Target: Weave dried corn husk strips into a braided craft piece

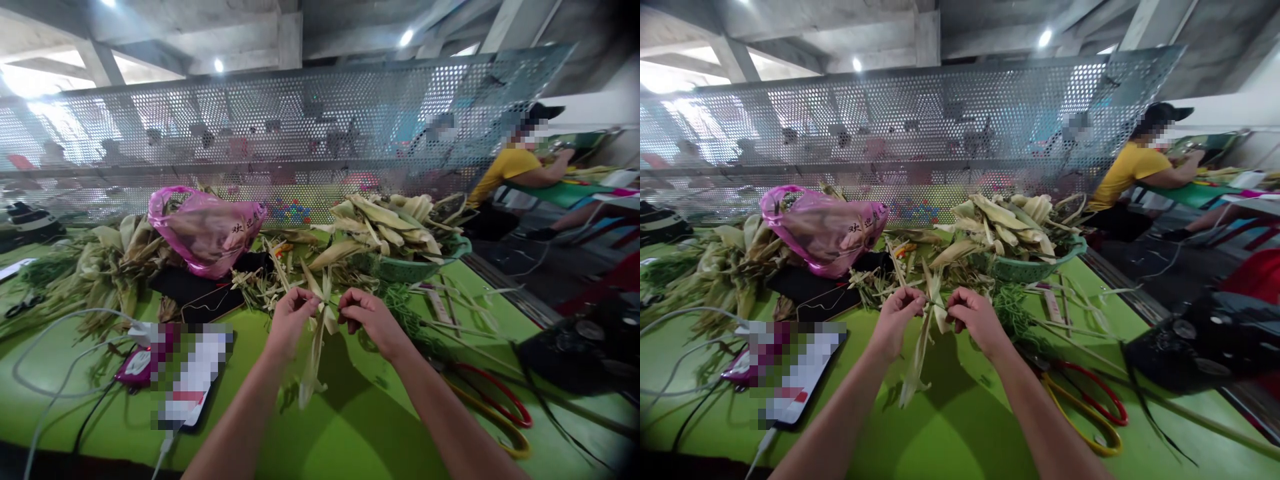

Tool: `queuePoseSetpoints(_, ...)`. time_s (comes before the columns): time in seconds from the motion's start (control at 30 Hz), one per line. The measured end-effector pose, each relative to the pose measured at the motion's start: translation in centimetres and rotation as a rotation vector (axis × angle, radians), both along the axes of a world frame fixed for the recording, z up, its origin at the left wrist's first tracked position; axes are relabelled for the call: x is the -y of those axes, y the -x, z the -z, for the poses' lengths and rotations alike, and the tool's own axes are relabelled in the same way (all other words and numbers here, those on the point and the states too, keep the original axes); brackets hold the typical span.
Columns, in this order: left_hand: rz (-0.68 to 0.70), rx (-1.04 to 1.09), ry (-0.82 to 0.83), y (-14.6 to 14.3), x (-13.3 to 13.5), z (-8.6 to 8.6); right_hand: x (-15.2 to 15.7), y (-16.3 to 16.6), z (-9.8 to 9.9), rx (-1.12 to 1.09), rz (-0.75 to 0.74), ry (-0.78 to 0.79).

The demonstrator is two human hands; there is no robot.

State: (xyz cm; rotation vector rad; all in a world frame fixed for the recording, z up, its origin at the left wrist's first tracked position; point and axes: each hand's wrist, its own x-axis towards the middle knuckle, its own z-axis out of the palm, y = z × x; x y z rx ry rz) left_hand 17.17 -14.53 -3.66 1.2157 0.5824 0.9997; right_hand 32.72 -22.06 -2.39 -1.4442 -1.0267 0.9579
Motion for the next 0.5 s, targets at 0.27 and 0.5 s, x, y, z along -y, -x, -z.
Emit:
queuePoseSetpoints(0.27, 0.066, 0.069, -0.009, -0.1, 0.1, 0.1, -0.4, -0.1, 0.8, 0.081, 0.008, 0.017)
queuePoseSetpoints(0.5, -0.09, 0.059, -0.008, 0.6, -0.9, -0.2, -0.2, -1.1, 0.8, 0.118, 0.071, -0.006)
